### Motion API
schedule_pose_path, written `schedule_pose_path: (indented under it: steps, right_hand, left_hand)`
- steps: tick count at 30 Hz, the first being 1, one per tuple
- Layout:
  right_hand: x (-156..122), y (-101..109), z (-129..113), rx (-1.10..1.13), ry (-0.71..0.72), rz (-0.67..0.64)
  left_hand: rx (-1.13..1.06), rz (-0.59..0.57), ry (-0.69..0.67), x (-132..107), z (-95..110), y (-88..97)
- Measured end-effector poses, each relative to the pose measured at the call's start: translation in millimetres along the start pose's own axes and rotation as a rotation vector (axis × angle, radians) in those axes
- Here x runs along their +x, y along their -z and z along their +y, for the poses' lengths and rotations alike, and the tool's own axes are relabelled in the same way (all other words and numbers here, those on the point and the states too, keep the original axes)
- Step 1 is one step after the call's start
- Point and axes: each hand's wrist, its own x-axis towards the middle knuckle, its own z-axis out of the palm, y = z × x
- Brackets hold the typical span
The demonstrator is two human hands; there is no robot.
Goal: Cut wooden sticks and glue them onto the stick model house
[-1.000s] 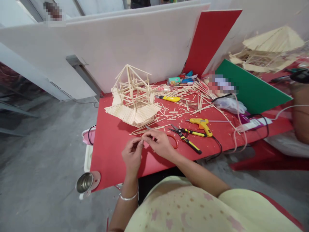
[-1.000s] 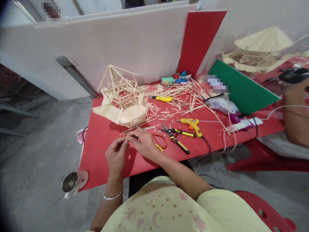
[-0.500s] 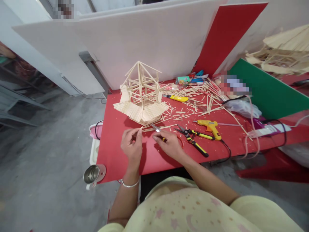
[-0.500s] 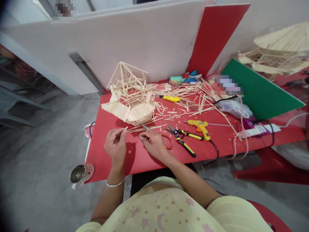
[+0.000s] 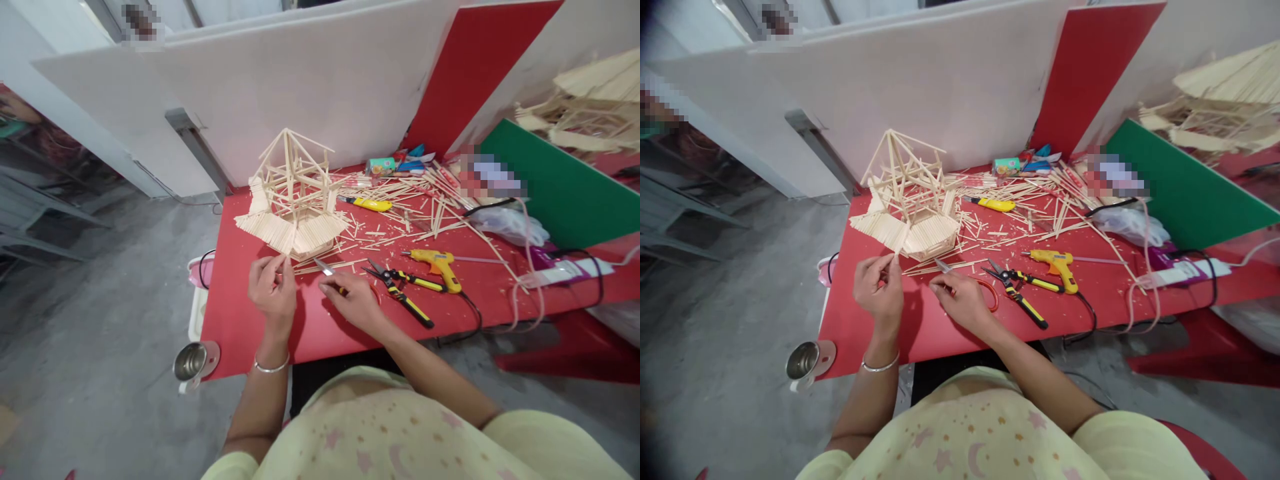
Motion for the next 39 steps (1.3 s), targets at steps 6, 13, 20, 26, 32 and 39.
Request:
schedule_pose_path:
  steps: [6, 13, 20, 26, 32, 39]
  right_hand:
    - [0.8, 1.2, -1.1, 0.007, 0.002, -0.017]
    - [-1.1, 0.8, 1.6, 0.008, 0.004, -0.037]
    - [-3.1, 4.1, 6.2, -0.001, -0.014, -0.042]
    - [-12.1, 14.4, 14.9, -0.083, -0.063, -0.083]
    - [3.1, 50.9, 27.2, -0.539, -0.163, -0.157]
    - [37.3, 81.7, 33.9, -0.885, -0.276, -0.242]
  left_hand:
    - [-0.012, 0.014, -0.059, 6.8, -2.2, -1.9]
    - [0.029, -0.039, -0.105, 10.0, -6.4, -1.6]
    - [0.007, -0.050, -0.151, 18.7, -4.8, 0.1]
    - [0.050, -0.036, -0.171, -8.0, -5.9, 15.1]
    - [0.047, -0.455, -0.088, -58.3, -19.2, 3.9]
    - [-0.124, -0.614, 0.134, -48.1, -16.3, -41.0]
